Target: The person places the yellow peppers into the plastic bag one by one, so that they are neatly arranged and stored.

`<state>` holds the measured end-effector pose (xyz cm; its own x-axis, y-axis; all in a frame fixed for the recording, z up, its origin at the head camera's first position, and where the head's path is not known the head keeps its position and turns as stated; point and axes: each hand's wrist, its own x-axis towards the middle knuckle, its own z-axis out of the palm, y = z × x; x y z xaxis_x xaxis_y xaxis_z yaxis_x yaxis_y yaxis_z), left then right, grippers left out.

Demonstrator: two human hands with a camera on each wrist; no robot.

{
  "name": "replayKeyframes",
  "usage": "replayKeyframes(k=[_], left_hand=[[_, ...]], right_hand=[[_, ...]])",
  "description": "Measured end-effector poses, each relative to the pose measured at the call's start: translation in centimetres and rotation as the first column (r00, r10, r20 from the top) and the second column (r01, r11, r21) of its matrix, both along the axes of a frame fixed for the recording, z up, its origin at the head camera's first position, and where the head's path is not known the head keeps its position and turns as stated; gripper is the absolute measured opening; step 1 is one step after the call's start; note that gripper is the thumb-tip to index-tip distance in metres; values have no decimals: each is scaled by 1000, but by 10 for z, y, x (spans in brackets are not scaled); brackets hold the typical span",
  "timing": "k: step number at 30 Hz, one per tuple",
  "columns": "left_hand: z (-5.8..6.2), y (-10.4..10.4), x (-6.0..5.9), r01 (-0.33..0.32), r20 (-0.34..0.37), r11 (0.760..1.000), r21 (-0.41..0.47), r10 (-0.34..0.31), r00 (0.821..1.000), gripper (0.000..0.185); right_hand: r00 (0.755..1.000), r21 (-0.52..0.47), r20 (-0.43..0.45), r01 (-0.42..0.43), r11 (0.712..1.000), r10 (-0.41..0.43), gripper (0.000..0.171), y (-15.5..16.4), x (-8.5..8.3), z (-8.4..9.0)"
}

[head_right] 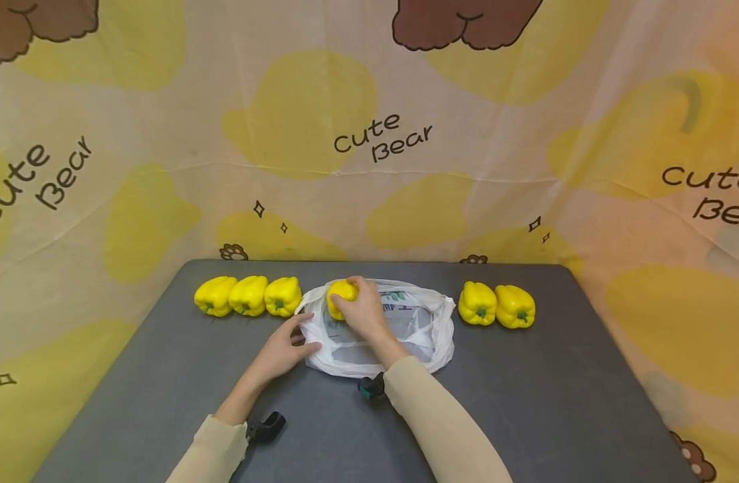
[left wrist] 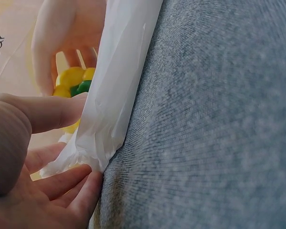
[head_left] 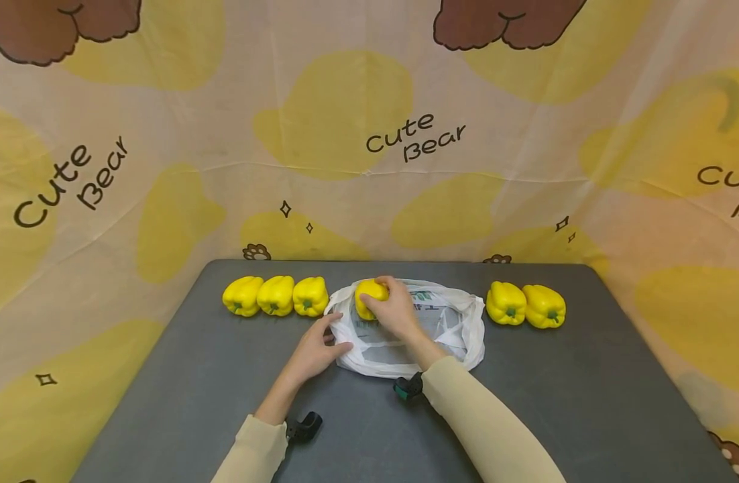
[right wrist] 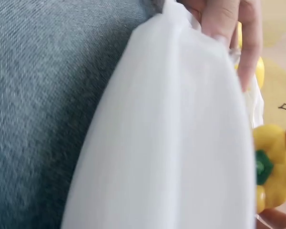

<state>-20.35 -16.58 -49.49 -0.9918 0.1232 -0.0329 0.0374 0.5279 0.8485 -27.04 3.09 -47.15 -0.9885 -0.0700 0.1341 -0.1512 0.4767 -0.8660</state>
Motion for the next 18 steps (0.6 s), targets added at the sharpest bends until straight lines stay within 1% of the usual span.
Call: replayKeyframes(k=[9,14,18], left_hand=[[1,1,0,12,-8,1000,1,-12,1000,64],[1,1,0,13,-15,1000,5,-13,1000,64],[0,0,0,11,-12,1000,-2,-11,1000,64]], right_hand=[[999,71,-4,39,997,-39,55,-6,2,2],[999,94,-20,30,995,-28,56,-7,4,4],[1000,123,-12,-1,992,3,58,-4,6,6]])
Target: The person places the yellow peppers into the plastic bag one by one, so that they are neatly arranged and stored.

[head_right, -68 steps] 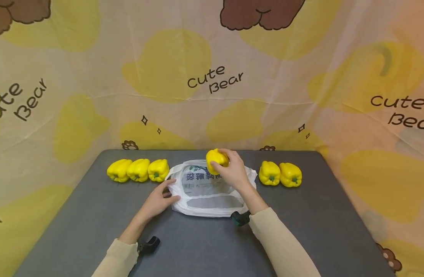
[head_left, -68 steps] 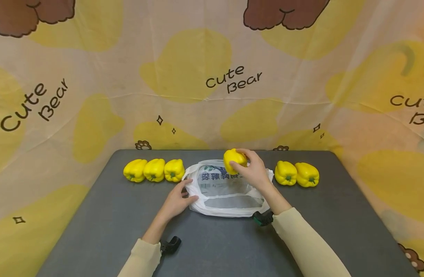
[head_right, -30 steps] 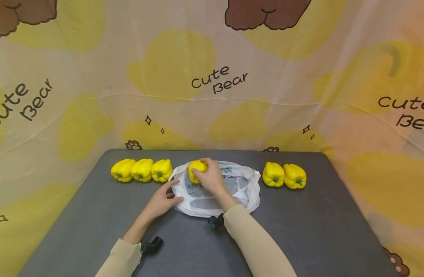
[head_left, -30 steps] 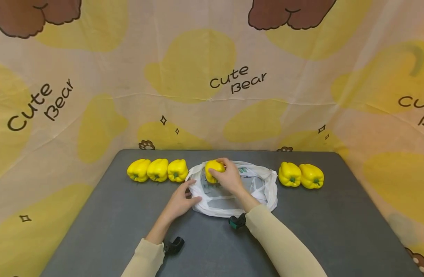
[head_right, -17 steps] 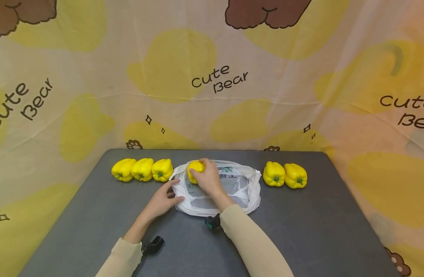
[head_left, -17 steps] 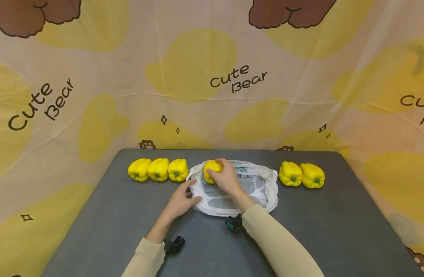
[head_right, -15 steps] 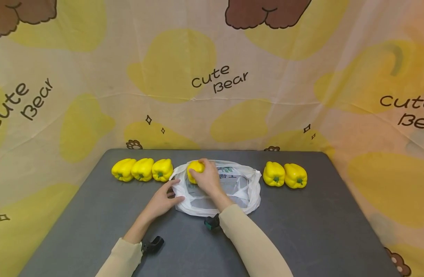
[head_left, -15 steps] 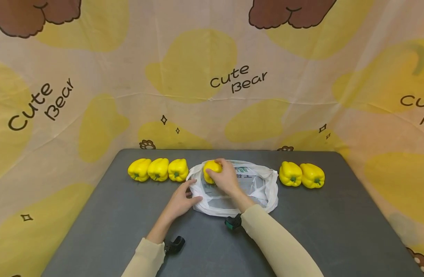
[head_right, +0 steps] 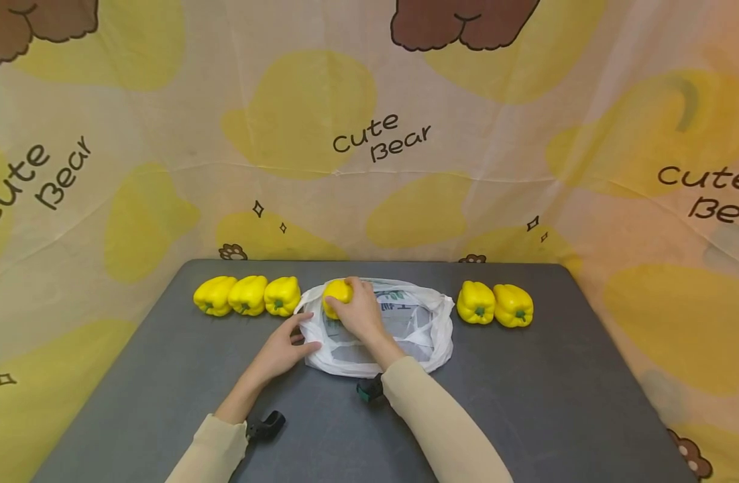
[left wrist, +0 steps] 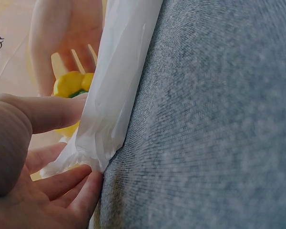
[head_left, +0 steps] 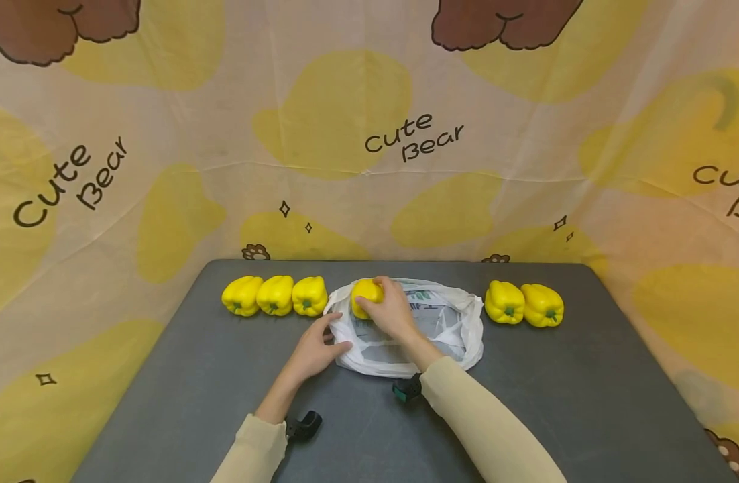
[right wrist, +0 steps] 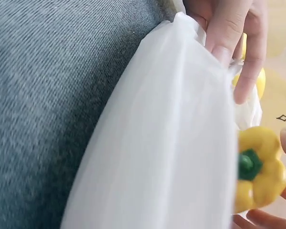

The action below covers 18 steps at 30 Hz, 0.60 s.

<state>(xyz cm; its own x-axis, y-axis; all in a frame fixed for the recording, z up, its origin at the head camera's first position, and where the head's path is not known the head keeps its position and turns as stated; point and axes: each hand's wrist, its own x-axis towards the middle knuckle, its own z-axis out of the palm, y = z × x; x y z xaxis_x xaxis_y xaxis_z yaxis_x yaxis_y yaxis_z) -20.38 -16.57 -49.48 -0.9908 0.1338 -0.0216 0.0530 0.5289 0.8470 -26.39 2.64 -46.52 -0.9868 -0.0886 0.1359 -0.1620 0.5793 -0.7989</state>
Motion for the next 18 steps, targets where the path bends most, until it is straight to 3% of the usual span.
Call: replayKeyframes(k=[18], left_hand=[[1,0,0,-10,4,1000,-6,10,1000,65]], right_hand=[[994,47,28,-106,993,105,46,51,12,35]])
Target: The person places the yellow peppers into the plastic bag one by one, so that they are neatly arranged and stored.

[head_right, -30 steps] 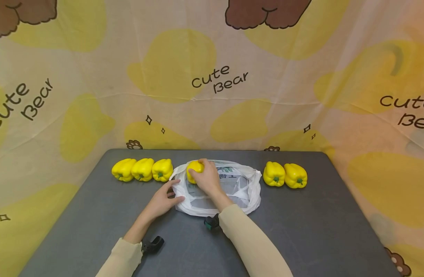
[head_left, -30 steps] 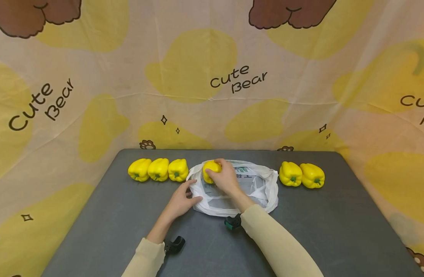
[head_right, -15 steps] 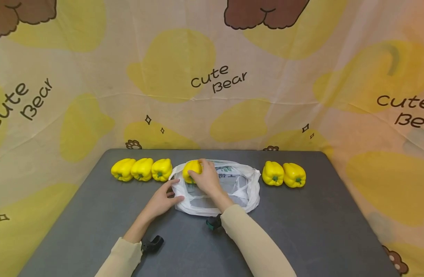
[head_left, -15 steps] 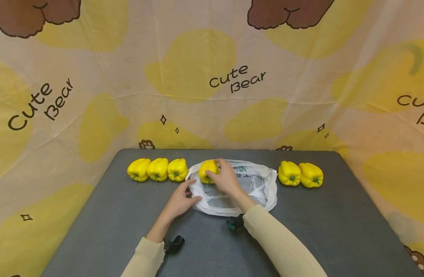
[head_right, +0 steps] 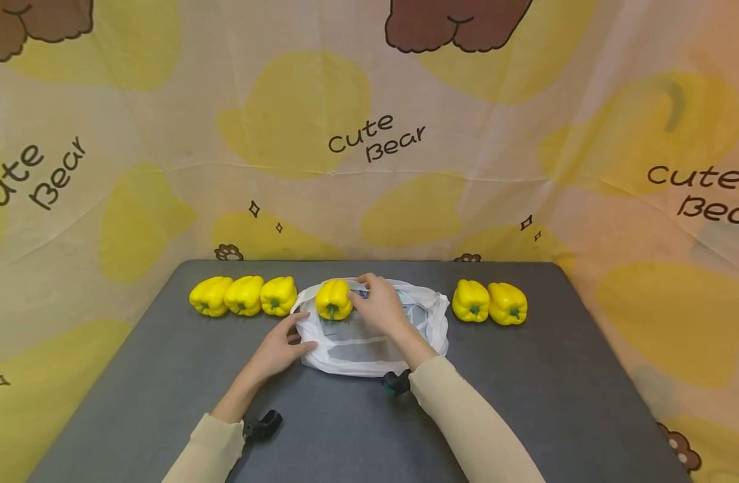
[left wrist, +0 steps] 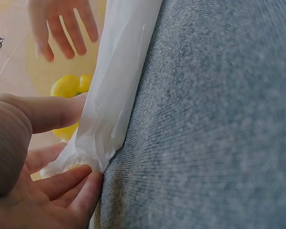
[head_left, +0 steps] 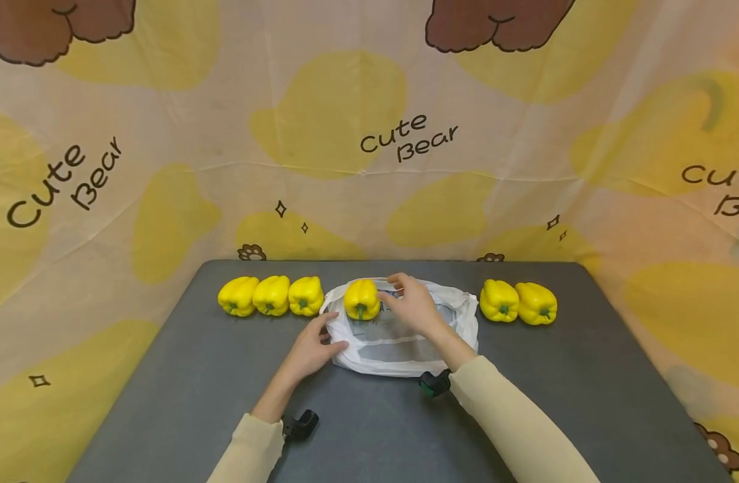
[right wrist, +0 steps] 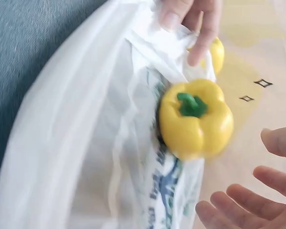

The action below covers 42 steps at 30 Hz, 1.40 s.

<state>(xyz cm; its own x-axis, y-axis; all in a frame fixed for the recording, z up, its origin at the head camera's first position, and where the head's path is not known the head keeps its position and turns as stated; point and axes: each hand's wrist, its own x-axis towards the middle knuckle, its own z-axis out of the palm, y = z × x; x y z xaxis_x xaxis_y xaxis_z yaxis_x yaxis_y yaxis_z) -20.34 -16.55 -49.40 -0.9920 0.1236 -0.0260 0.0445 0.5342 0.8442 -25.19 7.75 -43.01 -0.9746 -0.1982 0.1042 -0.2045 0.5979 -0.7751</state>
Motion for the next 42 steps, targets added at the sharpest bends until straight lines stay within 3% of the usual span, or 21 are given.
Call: replayKeyframes(k=[9,19,32,42], left_hand=[[0,0,0,5,-2,1000,1,-5,1000,65],[-1,1,-1,-7,7,1000,-13,7,1000,65],[-1,0,-1,-8,15,1000,-20,8,1000,64],[-3,-1,-2,-8,15,1000,-28,8,1000,64]], right_hand=[[1000,21,-30,8,1000,-8,45,26,6,18],[995,4,-103,3,1000,-3,41,58,11,25],[987,30,-151,62,998,-57,45,108,9,27],[964,8,-228,139,990,-134,42,145,8,23]])
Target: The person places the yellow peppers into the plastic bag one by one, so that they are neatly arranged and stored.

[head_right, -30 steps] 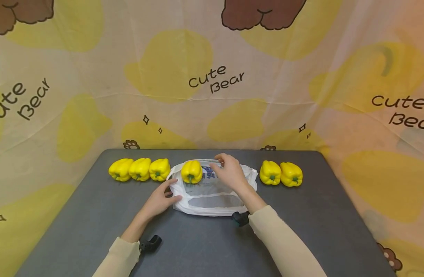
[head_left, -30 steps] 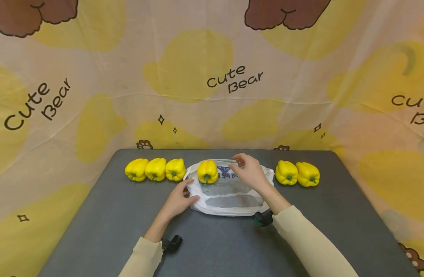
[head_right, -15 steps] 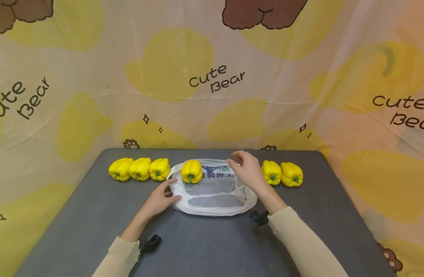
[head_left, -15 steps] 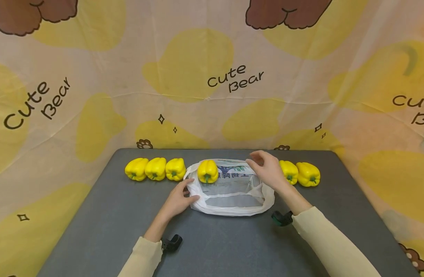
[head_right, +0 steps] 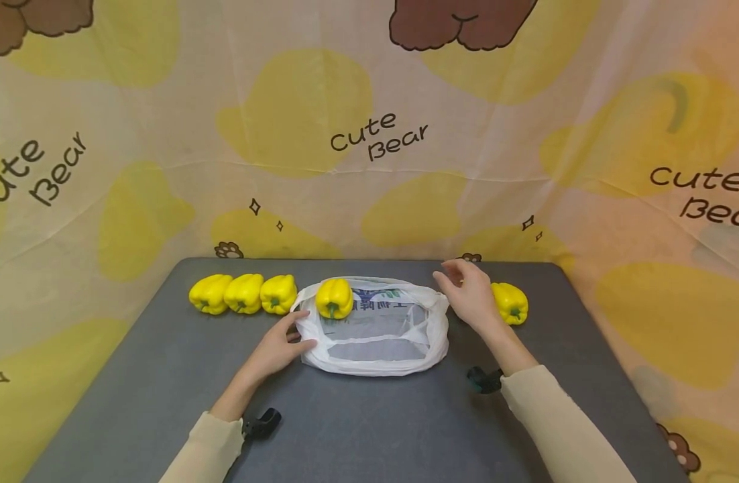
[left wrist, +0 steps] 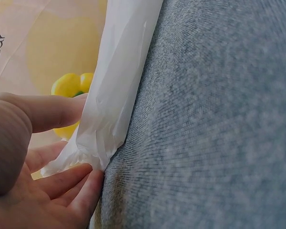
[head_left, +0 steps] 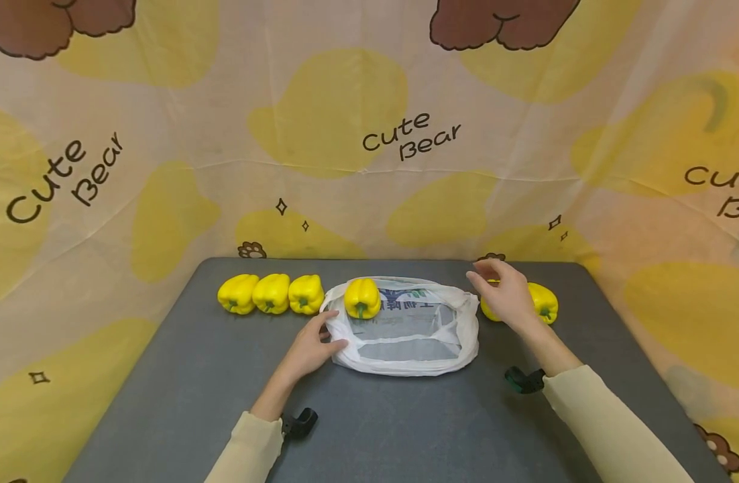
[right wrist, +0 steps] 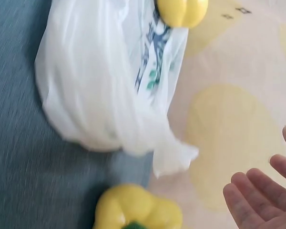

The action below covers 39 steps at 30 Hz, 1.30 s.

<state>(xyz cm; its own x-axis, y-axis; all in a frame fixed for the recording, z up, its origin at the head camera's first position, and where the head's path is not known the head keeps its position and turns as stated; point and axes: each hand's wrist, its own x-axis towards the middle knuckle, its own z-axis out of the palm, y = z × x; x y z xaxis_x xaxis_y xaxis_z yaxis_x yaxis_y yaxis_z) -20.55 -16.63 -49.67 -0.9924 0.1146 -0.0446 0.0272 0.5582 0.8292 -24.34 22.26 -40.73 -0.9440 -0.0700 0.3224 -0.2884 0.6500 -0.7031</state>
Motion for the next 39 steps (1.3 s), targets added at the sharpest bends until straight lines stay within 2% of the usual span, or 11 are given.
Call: replayKeyframes(k=[11,18,27,33,39], left_hand=[[1,0,1,8,-12,1000,19,-8,1000,63],[2,0,2,12,-11,1000,20,-12,1000,63],[3,1,1,3,-7,1000,6,-3,1000,63],[2,2,0,9,-6,1000,-1,-9,1000,63],[1,0,1,10,-11,1000,2,-10,1000,63]], right_hand=[[991,42,7,136,990,-137,53,47,7,3],[984,42,20,178,983,-179,56,70,11,2],[970,42,58,236,971,-238,62,91,14,-10],[964,36,91,246,969,-249,65,105,15,-20],[952,60,174,246,967,-253,71,114,12,-29]])
